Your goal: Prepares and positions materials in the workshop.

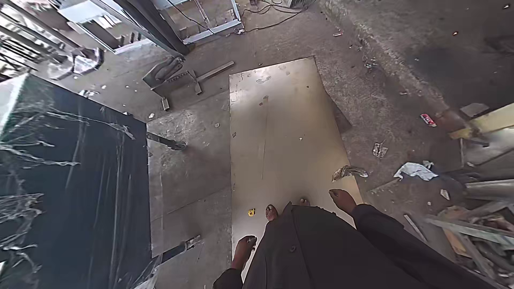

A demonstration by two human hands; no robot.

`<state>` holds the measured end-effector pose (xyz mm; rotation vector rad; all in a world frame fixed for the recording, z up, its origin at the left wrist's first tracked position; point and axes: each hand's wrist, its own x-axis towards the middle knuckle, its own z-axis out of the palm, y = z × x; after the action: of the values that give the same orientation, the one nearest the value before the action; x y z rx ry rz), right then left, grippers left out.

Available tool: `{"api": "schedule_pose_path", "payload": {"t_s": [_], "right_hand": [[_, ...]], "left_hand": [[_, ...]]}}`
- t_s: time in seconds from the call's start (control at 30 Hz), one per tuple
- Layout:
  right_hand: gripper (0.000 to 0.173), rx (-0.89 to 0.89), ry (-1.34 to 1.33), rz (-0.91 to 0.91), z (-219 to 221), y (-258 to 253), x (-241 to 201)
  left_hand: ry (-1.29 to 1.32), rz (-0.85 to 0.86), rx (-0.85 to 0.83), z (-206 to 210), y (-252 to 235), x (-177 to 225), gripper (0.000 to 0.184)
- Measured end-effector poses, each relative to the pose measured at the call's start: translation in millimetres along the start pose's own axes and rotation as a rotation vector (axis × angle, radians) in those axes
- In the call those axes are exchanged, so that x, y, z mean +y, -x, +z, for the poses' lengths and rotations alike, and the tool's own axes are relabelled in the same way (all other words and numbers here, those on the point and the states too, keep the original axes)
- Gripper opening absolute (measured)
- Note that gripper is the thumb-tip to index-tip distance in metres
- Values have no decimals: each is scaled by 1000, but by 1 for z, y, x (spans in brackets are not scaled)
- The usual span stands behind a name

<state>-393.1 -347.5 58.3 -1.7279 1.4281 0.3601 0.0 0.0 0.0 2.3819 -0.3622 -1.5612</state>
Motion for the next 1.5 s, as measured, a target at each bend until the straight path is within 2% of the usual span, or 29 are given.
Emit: {"api": "schedule_pose_path", "payload": {"t_s": [0.07,0.13,0.2,0.23,0.3,0.37,0.47,0.53,0.57,0.6,0.67,0.73,0.8,0.87,0.97,1.1,1.17,1.3,1.33,1.43,1.5], "right_hand": [[44,49,-124,76,-6,5,3],[41,180,-316,156,-15,4,-6],[38,315,-462,148,-32,-3,-27],[37,368,-524,103,-48,-8,-45],[37,465,-653,-93,-89,-13,-100],[35,577,-720,-398,-140,-8,-173],[34,812,-585,-788,-214,18,-281],[34,990,-494,-999,-250,22,-336],[32,1074,-479,-1087,-263,14,-358],[31,1099,-466,-1126,-272,5,-376],[31,994,-444,-1065,-277,-15,-396],[32,889,-368,-986,-260,-29,-399],[31,891,-277,-988,-235,-42,-397],[32,814,-211,-950,-202,-61,-383],[35,669,-154,-759,-147,-86,-349],[36,688,-118,-711,-110,-74,-324],[36,641,-121,-714,-94,-67,-316],[42,265,-132,-561,-49,-87,-272],[42,232,-135,-532,-38,-92,-261],[40,310,-136,-477,-25,-91,-240],[42,334,-168,-357,-26,-77,-231]], "left_hand": [[10,59,-4,-4,1,14,35],[-8,114,11,-12,16,44,34],[-7,41,-1,-22,48,94,32],[-7,15,7,-24,53,106,31],[-9,9,3,-27,48,112,32],[-23,9,-27,-30,29,106,32],[-25,-28,-75,-40,3,106,35],[-8,-8,-78,-45,-43,83,37],[-7,6,-75,-52,-58,80,38],[-22,6,-75,-63,-61,93,37],[-72,-5,-93,-90,-49,145,35],[-113,22,-106,-115,-49,177,35],[-150,74,-109,-139,-68,195,35],[-167,94,-127,-158,-84,210,36],[-235,99,-169,-187,-107,229,37],[-210,54,-162,-216,-136,243,40],[-199,42,-144,-227,-146,248,39],[-253,20,-164,-224,-156,254,40],[-261,18,-176,-220,-158,256,40],[-255,33,-216,-199,-156,262,39],[-280,48,-246,-187,-143,268,38]]}}
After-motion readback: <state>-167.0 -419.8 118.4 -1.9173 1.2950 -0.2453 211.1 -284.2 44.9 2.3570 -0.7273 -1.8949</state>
